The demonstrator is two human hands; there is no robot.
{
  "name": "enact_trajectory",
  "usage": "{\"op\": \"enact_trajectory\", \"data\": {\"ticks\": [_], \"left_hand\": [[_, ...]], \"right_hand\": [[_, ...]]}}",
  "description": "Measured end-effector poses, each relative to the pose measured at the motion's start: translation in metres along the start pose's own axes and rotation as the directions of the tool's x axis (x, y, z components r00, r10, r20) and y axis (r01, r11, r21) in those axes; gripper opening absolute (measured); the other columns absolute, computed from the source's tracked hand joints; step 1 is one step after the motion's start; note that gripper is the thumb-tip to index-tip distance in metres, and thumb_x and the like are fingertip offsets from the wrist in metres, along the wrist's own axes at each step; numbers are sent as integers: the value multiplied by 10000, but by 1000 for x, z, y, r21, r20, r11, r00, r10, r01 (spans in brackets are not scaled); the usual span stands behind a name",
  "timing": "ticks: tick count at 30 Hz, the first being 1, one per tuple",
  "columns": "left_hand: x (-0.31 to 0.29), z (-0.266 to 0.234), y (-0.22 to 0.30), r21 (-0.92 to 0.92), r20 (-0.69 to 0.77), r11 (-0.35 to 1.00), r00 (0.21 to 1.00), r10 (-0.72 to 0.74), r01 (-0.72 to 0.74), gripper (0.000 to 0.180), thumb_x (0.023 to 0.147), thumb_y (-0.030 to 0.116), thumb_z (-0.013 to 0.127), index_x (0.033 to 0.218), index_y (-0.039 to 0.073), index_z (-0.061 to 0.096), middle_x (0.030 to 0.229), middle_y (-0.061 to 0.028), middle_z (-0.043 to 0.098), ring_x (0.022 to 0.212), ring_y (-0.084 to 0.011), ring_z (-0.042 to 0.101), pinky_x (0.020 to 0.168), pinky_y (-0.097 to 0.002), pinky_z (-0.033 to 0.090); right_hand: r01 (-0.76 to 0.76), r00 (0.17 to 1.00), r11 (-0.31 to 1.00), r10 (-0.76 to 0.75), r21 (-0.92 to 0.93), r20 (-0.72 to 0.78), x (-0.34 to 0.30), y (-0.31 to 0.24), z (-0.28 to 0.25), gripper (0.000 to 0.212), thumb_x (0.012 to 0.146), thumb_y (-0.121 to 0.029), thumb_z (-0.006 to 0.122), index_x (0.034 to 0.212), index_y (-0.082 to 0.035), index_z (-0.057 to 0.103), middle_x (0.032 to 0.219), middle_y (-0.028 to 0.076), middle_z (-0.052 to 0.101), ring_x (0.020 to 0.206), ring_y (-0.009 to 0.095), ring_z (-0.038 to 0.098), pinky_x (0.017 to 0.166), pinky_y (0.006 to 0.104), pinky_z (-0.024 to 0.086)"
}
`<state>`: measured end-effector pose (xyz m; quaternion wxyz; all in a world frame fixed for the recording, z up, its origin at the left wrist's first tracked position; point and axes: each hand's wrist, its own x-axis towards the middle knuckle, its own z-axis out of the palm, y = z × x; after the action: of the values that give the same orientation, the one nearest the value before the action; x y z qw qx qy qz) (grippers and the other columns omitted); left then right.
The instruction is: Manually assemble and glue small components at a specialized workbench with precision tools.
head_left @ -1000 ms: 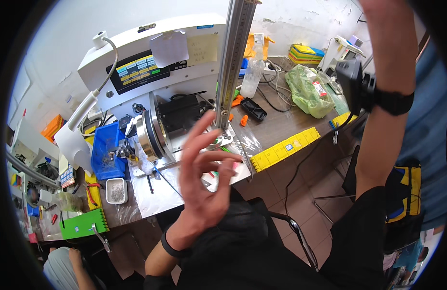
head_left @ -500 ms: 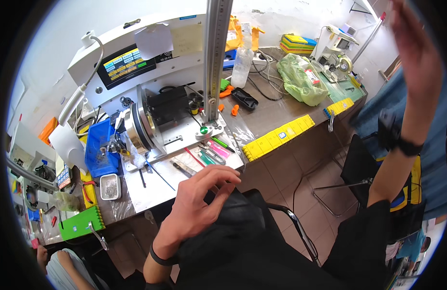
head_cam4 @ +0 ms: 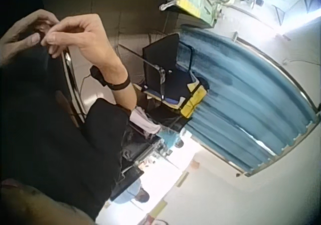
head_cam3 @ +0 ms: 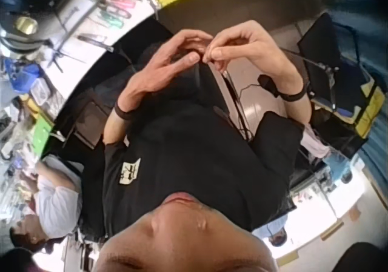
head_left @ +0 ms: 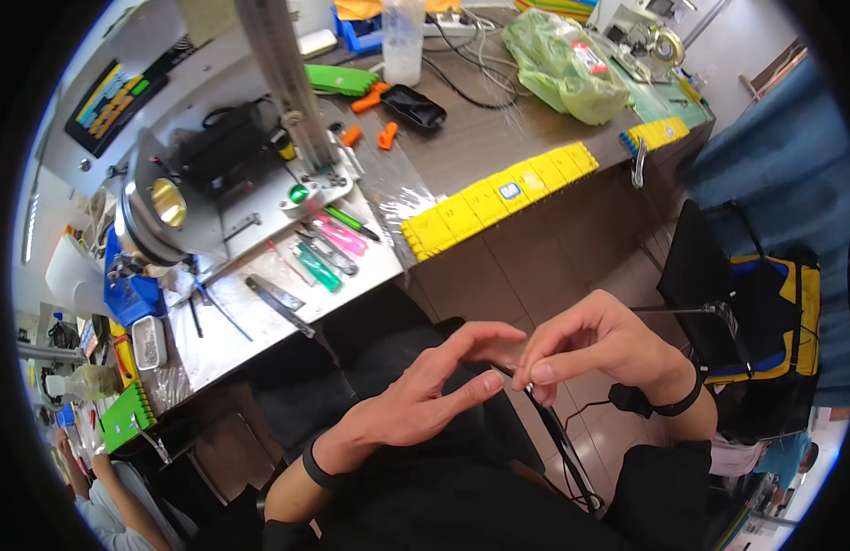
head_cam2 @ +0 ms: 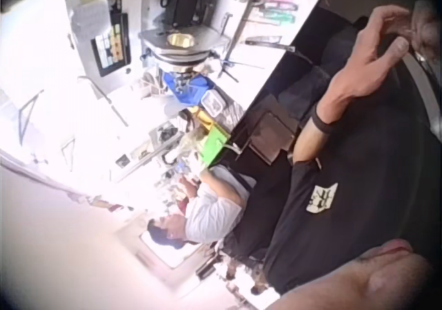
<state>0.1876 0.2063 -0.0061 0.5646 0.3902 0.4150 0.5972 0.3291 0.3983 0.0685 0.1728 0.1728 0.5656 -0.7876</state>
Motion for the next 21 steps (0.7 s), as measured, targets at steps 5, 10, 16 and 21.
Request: {"op": "enact_trajectory", "data": {"ticks": [5, 10, 16, 21], "left_hand": [[18, 11, -33, -221, -210, 972, 977, 33, -81, 312, 1012, 116, 604, 1302, 15, 552, 972, -29, 623, 827, -85, 596, 755, -240, 500], [35, 13, -39, -95, -366, 990, 929, 64, -106, 214, 965, 83, 673, 1161, 0, 656, 957, -32, 624, 750, -57, 581, 639, -196, 471], [46, 13, -46, 29, -401, 994, 910, 108, -105, 131, 942, 48, 687, 1053, -22, 691, 964, -61, 626, 692, -65, 576, 600, -200, 456], [48, 11, -50, 41, -419, 991, 899, 130, -124, 109, 946, 26, 671, 1045, -19, 688, 969, -67, 625, 710, -75, 577, 614, -207, 454]], "right_hand": [[-27, 998, 991, 33, 132, -51, 5, 14, -25, 151, 918, -44, 686, 992, 80, 728, 945, 156, 729, 770, 169, 699, 730, 284, 586], [-53, 995, 983, 67, 174, -77, 5, 23, -42, 140, 904, 16, 668, 999, 108, 716, 983, 216, 723, 784, 207, 713, 735, 321, 601], [-68, 995, 975, 81, 214, -52, 11, 28, -55, 143, 908, 0, 673, 999, 99, 721, 983, 205, 728, 787, 195, 709, 740, 309, 592], [-72, 996, 975, 81, 209, -33, 19, 32, -60, 192, 922, -128, 711, 1002, 44, 741, 924, 107, 741, 751, 124, 679, 709, 243, 547]]}}
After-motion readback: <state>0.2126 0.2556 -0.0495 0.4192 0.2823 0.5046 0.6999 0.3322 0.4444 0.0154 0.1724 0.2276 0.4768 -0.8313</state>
